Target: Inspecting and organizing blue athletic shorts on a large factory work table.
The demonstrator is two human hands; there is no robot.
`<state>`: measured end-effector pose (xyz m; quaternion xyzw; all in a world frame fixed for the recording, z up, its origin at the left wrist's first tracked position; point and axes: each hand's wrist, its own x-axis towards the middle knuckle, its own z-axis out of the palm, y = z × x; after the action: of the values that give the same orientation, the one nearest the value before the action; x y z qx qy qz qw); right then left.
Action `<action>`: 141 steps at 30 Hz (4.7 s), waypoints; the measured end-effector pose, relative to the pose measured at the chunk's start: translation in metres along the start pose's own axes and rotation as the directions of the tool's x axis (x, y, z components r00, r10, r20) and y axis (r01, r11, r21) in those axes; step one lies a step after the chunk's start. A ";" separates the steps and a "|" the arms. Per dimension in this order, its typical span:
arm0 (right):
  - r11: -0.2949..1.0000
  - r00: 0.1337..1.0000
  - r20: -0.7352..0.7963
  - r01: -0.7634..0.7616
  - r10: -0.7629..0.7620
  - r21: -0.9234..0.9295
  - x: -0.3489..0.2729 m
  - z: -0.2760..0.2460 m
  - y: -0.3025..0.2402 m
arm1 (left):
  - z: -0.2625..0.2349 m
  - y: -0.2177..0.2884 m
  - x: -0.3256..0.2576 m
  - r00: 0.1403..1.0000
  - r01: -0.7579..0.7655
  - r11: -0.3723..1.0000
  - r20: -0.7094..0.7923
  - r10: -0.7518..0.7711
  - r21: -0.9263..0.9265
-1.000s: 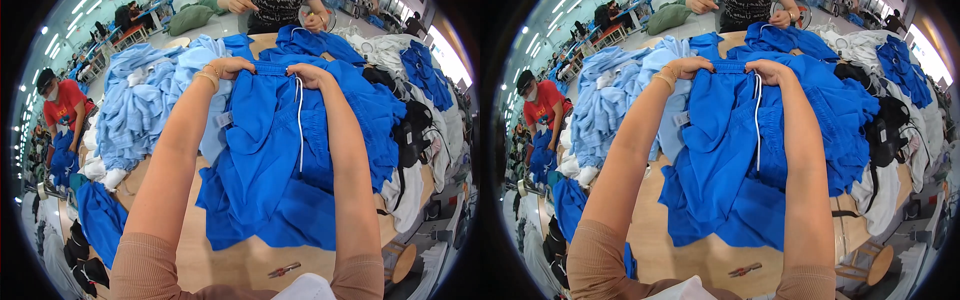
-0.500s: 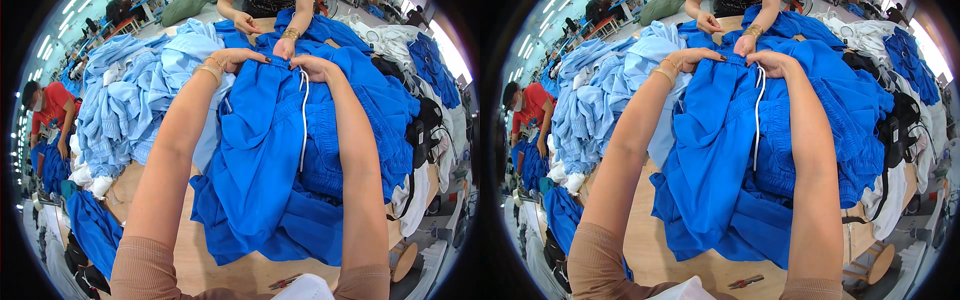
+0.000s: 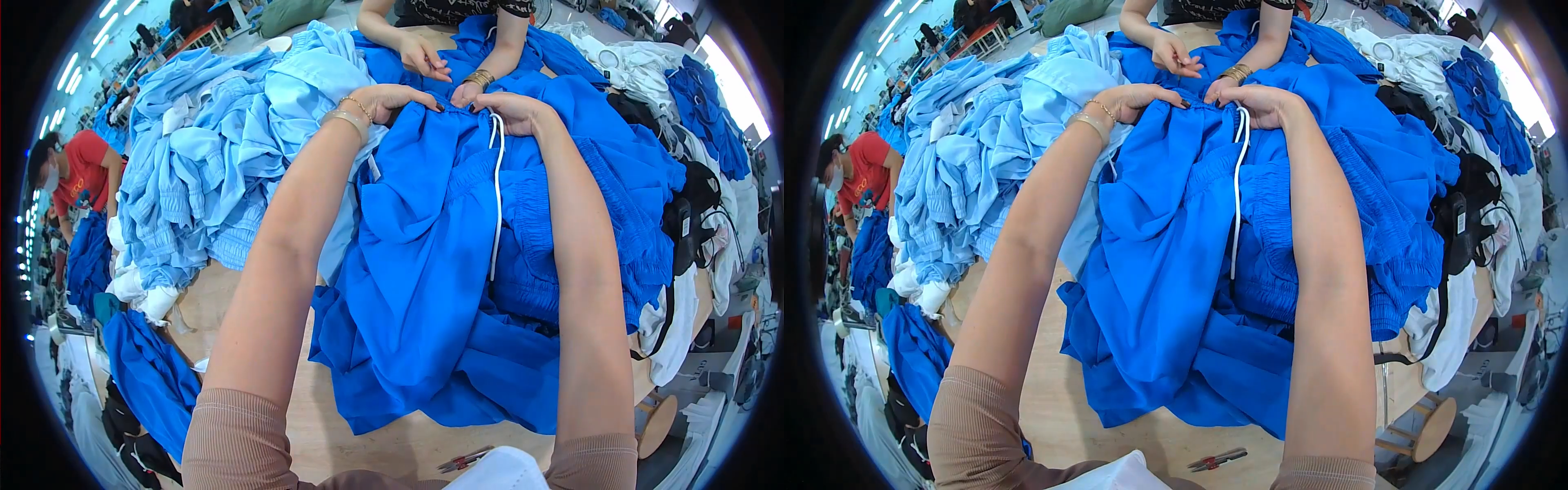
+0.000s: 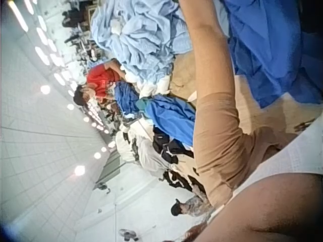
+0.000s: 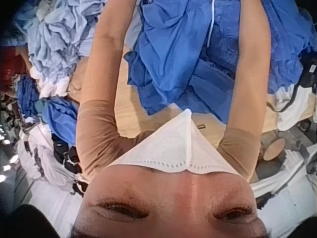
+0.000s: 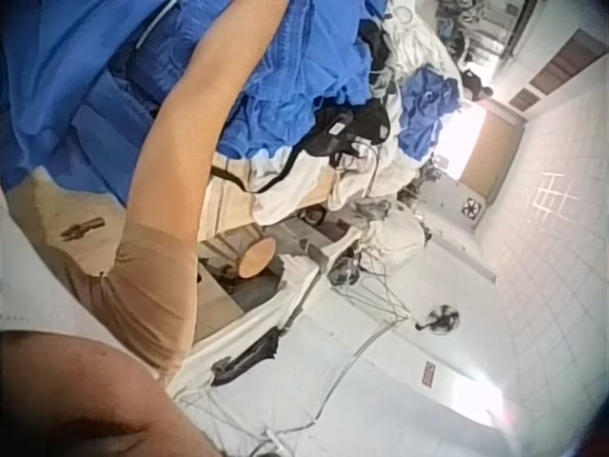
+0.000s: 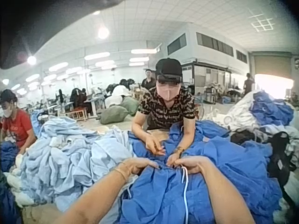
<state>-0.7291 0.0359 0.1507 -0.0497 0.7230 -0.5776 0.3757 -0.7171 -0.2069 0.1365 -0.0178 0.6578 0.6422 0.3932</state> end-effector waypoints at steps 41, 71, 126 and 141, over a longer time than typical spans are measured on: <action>1.000 1.000 -0.009 0.000 -0.001 -0.027 0.000 -0.002 0.001 | 0.010 -0.006 -0.002 1.000 -0.010 0.988 0.011 0.011 -0.152; 0.999 0.999 -0.006 0.042 -0.042 0.025 0.000 -0.002 0.009 | 0.017 -0.007 -0.009 1.000 -0.018 0.975 -0.025 0.012 -0.223; 0.960 0.941 0.240 0.193 -0.240 0.202 -0.003 -0.004 0.009 | 0.037 0.001 -0.052 0.860 -0.401 0.899 -0.410 0.304 -0.176; 0.946 0.955 0.225 0.121 -0.194 0.302 0.003 -0.008 0.017 | 0.101 -0.216 -0.243 0.133 0.098 0.698 -0.705 0.697 0.709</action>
<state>-0.7299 0.0462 0.1345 -0.1260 0.5723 -0.6929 0.4201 -0.3852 -0.2753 0.1017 -0.1402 0.9017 0.3023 -0.2757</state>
